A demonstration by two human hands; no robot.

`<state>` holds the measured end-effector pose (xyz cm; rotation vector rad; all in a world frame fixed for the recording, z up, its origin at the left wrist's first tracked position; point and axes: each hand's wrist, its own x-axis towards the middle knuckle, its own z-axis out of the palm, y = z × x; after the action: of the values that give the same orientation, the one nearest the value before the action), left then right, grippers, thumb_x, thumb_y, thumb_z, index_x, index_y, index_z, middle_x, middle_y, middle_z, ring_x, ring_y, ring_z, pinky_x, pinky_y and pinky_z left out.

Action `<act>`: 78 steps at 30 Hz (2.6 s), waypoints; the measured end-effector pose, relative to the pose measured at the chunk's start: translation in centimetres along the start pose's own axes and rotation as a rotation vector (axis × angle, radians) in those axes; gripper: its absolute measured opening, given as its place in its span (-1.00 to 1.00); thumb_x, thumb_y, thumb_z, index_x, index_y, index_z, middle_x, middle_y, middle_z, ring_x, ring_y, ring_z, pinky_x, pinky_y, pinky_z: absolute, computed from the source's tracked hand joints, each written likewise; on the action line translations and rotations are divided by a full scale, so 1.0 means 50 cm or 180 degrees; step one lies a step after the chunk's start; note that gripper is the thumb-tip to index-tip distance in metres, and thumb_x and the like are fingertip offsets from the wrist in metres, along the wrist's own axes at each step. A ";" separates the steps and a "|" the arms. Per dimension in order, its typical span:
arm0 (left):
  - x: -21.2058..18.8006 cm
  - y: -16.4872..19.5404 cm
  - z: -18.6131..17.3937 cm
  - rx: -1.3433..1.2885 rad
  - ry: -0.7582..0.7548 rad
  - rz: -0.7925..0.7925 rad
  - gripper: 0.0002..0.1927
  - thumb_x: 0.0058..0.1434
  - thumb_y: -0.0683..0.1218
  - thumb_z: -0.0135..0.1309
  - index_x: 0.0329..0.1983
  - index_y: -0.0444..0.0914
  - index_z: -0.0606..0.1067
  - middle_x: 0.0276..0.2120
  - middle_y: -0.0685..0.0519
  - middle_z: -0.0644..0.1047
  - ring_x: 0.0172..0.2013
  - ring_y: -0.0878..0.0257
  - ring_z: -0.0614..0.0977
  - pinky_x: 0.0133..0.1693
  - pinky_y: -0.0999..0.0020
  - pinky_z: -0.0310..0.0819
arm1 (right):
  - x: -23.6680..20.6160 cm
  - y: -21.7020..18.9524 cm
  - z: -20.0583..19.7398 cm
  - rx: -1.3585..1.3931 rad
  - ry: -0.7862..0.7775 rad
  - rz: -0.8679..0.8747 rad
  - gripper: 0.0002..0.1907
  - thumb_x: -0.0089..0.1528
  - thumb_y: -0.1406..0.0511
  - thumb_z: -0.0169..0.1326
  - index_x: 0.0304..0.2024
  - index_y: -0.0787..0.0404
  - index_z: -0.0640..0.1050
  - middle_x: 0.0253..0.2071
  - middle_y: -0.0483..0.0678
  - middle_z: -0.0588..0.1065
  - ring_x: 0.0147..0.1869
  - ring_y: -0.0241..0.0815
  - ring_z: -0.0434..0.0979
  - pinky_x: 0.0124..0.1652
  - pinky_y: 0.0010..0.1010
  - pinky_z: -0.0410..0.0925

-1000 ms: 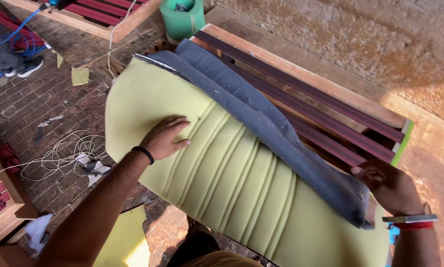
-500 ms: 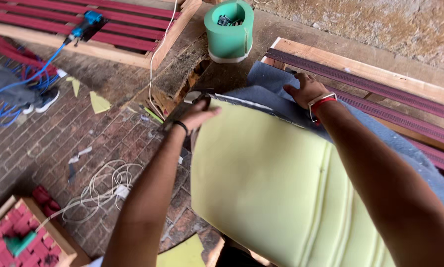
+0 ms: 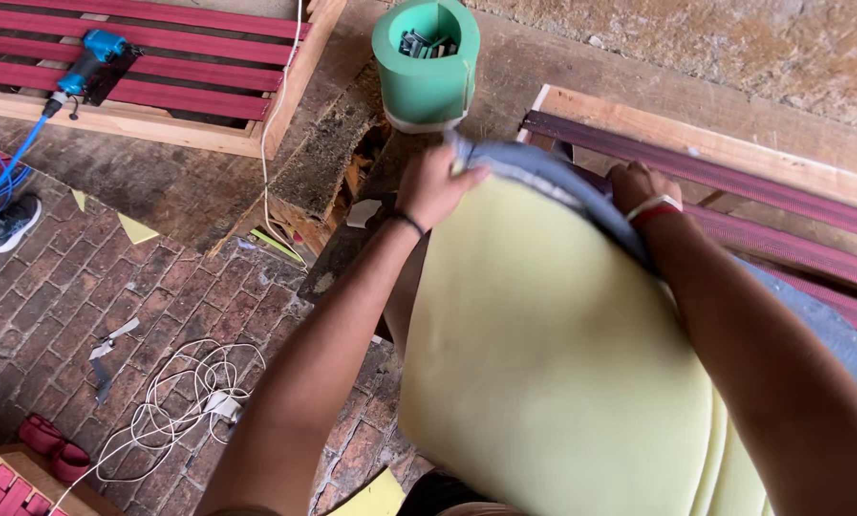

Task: The person places a cushion on a wooden frame, aligns and folds fabric layers over the foam, trims excess fabric with scissors, and smooths the cover into place. The person handles foam, fabric, and a wooden frame while using scissors to cut material.

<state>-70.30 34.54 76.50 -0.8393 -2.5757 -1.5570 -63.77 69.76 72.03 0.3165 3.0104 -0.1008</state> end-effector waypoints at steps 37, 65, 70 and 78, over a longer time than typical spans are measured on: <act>-0.105 -0.240 0.074 -0.1715 -0.1830 -0.0005 -0.79 0.20 -0.24 0.06 -0.16 -0.23 0.66 -0.26 0.09 0.70 -0.24 0.37 0.69 -0.16 0.50 0.58 | -0.502 -0.341 -0.188 0.2328 -0.1570 0.0589 -0.59 0.34 0.07 0.13 0.18 0.04 0.52 0.04 -0.06 0.59 0.06 -0.14 0.57 0.06 -0.22 0.39; -0.191 -0.337 0.145 -0.1414 -0.1305 -0.0362 -0.73 0.12 -0.31 -0.01 -0.13 -0.27 0.57 -0.26 0.04 0.66 -0.21 0.32 0.64 -0.13 0.43 0.52 | -0.396 -0.202 -0.007 0.0682 0.0361 0.0449 -0.61 0.11 0.01 0.13 -0.14 0.05 0.65 -0.08 0.00 0.59 0.08 0.08 0.55 0.01 -0.14 0.44; -0.197 -0.339 0.144 -0.1389 -0.1387 -0.0297 -0.64 0.11 -0.34 -0.07 -0.07 -0.27 0.56 -0.21 0.03 0.67 -0.16 0.29 0.65 -0.08 0.41 0.51 | -0.450 -0.146 0.011 0.0527 -0.0946 0.1556 -0.52 0.26 -0.07 0.00 0.08 -0.03 0.65 0.18 -0.07 0.56 0.22 0.03 0.57 0.21 -0.18 0.39; -0.193 -0.366 0.136 -0.1149 -0.1890 -0.0119 -0.51 0.09 -0.39 -0.18 0.03 -0.26 0.56 -0.14 0.00 0.69 -0.07 0.25 0.67 0.01 0.38 0.50 | -0.475 -0.129 0.035 0.0805 -0.0946 0.1028 -0.46 0.32 -0.04 -0.10 0.27 0.00 0.48 0.39 0.06 0.31 0.30 0.10 0.42 0.22 -0.14 0.29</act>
<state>-68.57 29.41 55.41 -1.4943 -2.7018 -2.0874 -41.88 58.49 73.47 0.7347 2.6141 -0.4564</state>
